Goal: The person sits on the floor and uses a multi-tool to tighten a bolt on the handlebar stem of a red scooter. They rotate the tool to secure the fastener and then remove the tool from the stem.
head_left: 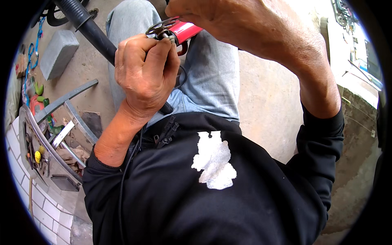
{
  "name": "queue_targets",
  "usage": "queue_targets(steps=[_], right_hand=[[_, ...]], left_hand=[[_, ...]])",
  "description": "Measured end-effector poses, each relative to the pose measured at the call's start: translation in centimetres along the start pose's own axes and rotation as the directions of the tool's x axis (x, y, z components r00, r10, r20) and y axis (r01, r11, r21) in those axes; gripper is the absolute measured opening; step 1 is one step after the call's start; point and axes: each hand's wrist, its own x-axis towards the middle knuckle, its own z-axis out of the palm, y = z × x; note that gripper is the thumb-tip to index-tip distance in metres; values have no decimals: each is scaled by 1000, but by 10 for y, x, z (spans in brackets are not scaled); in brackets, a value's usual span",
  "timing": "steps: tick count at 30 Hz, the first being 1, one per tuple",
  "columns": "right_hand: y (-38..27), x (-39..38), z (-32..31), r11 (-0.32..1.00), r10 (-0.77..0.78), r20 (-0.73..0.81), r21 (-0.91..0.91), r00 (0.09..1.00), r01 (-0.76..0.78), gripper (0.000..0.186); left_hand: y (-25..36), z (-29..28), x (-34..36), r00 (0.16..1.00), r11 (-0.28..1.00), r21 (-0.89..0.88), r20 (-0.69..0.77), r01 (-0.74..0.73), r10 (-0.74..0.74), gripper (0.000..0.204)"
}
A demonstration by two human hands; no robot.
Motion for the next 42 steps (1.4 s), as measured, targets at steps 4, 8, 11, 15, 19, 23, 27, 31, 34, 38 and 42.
queue_targets(steps=[4,8,11,15,19,23,27,31,34,38,42], right_hand=[[-1,5,1,987,-30,-76,155,997,42,8],[-10,12,-10,987,-22,20,160,1000,19,8],[-12,11,-12,989,-8,50,151,999,1,8],[-16,9,-10,992,-10,58,128,998,3,9],[-15,7,-9,994,-18,56,106,998,12,10],[-14,8,-8,995,-36,57,97,998,30,10],[-14,6,-8,996,-34,51,85,998,30,11],[-12,7,-9,997,-27,29,76,999,25,12],[-7,10,-6,996,-32,3,85,999,31,13],[2,10,1,994,17,-1,110,1000,-16,14],[18,-4,26,949,154,124,256,980,-182,18]], left_hand=[[-2,6,-1,999,1000,1,-45,-18,18,23],[-2,6,-2,998,998,58,-65,-14,18,25],[-1,3,-3,1000,997,79,1,-6,5,26],[-2,3,2,997,995,82,-40,-62,65,28],[1,1,4,997,996,67,-59,-50,54,29],[-3,1,2,995,994,86,-64,-71,77,28],[-4,6,-1,996,996,83,-68,-44,50,26],[-5,9,-1,994,997,57,-94,-51,56,23],[-6,7,-2,995,997,59,-83,-51,56,23],[-7,5,-2,995,998,34,-78,-58,60,24],[-8,6,-2,995,997,24,-69,-67,69,28]])
